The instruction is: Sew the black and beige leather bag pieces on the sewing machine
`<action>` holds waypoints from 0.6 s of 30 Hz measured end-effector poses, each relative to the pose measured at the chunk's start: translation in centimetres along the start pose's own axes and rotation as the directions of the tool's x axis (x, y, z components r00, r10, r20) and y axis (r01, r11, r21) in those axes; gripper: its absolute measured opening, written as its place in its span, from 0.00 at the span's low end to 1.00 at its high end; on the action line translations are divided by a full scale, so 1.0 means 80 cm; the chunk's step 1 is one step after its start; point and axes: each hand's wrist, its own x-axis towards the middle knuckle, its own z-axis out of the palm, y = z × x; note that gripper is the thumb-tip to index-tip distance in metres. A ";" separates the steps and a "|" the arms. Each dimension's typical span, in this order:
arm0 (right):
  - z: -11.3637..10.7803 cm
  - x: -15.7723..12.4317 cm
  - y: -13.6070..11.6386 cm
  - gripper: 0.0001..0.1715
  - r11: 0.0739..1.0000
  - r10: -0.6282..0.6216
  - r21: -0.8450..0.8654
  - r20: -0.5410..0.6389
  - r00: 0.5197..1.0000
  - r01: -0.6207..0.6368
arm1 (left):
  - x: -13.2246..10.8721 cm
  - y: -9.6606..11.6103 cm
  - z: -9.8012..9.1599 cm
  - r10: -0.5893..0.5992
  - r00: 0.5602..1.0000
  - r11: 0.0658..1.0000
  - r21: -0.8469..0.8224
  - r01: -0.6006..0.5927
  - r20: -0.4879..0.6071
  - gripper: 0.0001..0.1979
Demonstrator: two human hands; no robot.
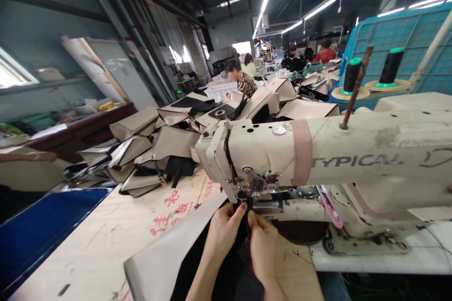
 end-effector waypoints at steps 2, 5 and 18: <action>0.002 -0.001 -0.002 0.25 1.000 0.010 0.026 -0.004 1.000 -0.010 | 0.000 0.001 0.001 0.001 1.000 1.000 0.011 -0.001 -0.019 0.20; 0.004 -0.002 -0.006 0.20 0.999 0.025 0.042 -0.017 1.000 -0.024 | 0.000 0.001 0.001 0.005 0.999 0.999 0.033 -0.004 -0.038 0.20; 0.005 -0.005 -0.013 0.16 1.000 -0.007 0.009 -0.007 1.000 0.007 | -0.001 0.000 -0.001 0.045 0.997 0.999 0.003 -0.045 -0.066 0.19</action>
